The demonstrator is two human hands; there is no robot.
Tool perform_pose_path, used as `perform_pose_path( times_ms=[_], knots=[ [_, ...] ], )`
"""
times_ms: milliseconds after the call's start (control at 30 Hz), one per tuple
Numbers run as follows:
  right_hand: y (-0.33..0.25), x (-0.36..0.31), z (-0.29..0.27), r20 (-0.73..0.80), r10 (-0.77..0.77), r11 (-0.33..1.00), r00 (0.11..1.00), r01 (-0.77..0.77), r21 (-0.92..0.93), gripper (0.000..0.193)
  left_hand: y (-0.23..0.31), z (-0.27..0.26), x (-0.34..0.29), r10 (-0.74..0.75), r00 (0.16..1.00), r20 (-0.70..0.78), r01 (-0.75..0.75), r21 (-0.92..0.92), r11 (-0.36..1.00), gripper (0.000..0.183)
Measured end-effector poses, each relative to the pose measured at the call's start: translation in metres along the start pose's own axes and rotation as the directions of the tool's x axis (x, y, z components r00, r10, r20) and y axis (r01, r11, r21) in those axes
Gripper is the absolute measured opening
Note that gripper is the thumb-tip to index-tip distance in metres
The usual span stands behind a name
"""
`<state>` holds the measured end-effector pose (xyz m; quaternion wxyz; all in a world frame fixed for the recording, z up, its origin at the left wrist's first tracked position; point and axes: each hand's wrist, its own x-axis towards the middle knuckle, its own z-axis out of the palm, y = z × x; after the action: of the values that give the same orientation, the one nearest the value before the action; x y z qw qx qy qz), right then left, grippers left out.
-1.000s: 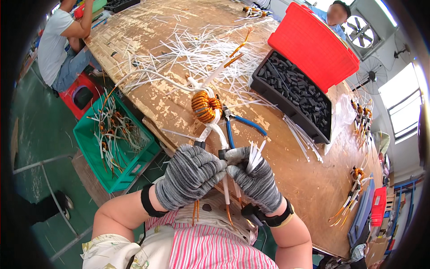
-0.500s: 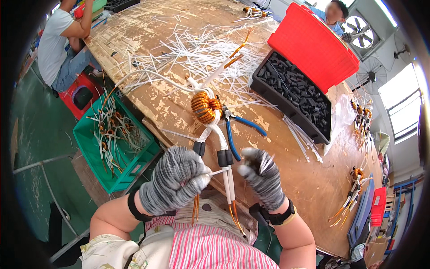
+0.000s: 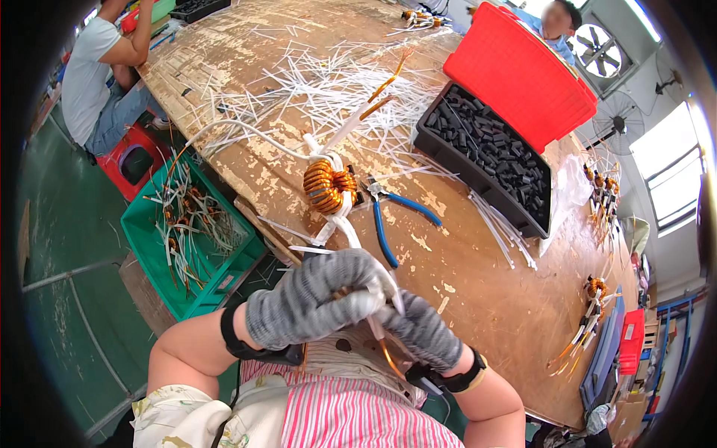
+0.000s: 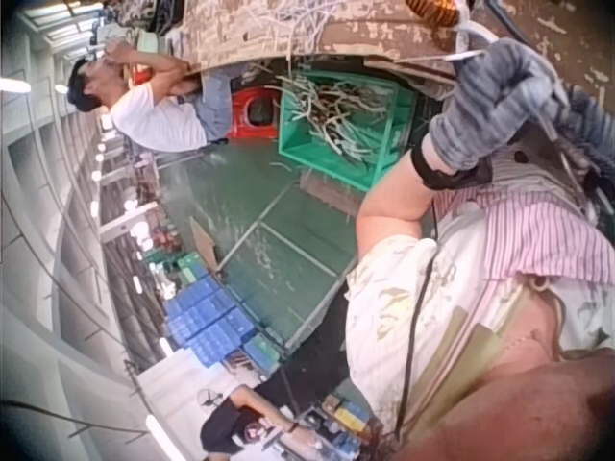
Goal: Securing wires to a toroidal coil using zip ties and cutting the excess with pliers.
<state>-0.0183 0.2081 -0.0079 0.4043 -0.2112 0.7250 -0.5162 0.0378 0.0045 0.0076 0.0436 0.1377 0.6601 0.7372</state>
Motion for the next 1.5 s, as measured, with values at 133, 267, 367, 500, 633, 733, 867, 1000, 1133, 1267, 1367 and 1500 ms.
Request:
perform_pose_path(
  times_ms=[133, 267, 367, 500, 633, 733, 867, 1000, 1133, 1267, 1367, 1500],
  knots=[
    [-0.011, -0.023, -0.038, -0.312, 0.053, 0.99, 0.949, -0.01, 0.139, 0.032, -0.011, -0.018, -0.03, 0.454, 0.888, -0.07, -0.364, 0.496, 0.789, 0.015],
    [0.009, -0.021, -0.106, -0.57, -0.135, 0.99, 0.81, 0.137, -0.04, 0.034, -0.011, 0.0, -0.048, -0.252, 0.891, -0.378, 0.271, -0.002, 0.963, 0.018],
    [0.037, -0.009, -0.161, -0.665, -0.381, 0.9, 0.642, 0.091, -0.427, 0.025, -0.015, 0.011, -0.037, -0.314, 0.89, -0.332, 0.205, -0.324, 0.924, 0.03],
    [0.043, 0.01, -0.198, -0.537, -0.588, 0.391, 0.605, -0.368, -0.843, 0.024, -0.02, 0.012, -0.014, -0.338, 0.935, -0.108, 0.252, -0.471, 0.845, 0.04],
    [0.043, 0.028, -0.178, -0.525, -0.607, 0.098, 0.596, -0.6, -0.794, 0.05, -0.058, 0.014, -0.007, -0.291, 0.934, -0.206, 0.24, -0.24, 0.941, 0.04],
    [0.025, 0.027, -0.152, -0.394, -0.708, 0.222, 0.587, -0.344, -0.912, 0.068, -0.057, 0.007, 0.001, -0.23, 0.934, -0.273, 0.2, -0.134, 0.971, 0.04],
    [0.018, 0.047, -0.104, -0.21, -0.653, 0.356, 0.727, 0.051, -0.933, 0.081, -0.056, -0.021, 0.033, -0.046, 0.908, -0.416, -0.01, -0.13, 0.991, 0.03],
    [-0.011, 0.07, -0.055, -0.222, -0.271, 0.268, 0.937, -0.148, -0.952, 0.099, -0.07, -0.063, 0.069, 0.012, 0.917, -0.398, -0.026, -0.029, 0.999, 0.033],
    [-0.021, 0.081, -0.055, -0.198, -0.175, 0.335, 0.964, -0.131, -0.933, 0.099, -0.075, -0.066, 0.091, 0.007, 0.899, -0.437, -0.075, -0.139, 0.987, 0.037],
    [-0.02, 0.083, -0.068, -0.283, -0.165, 0.275, 0.945, -0.232, -0.933, 0.086, -0.071, -0.068, 0.1, -0.064, 0.864, -0.499, -0.081, -0.264, 0.961, 0.032],
    [-0.023, 0.08, -0.076, -0.26, -0.332, 0.323, 0.907, -0.15, -0.934, 0.062, -0.074, -0.068, 0.082, -0.133, 0.935, -0.328, 0.067, -0.206, 0.976, 0.04],
    [-0.022, 0.07, -0.094, -0.215, -0.519, 0.381, 0.827, -0.001, -0.924, 0.046, -0.067, -0.064, 0.072, -0.207, 0.976, -0.07, 0.196, -0.137, 0.971, 0.048]
  ],
)
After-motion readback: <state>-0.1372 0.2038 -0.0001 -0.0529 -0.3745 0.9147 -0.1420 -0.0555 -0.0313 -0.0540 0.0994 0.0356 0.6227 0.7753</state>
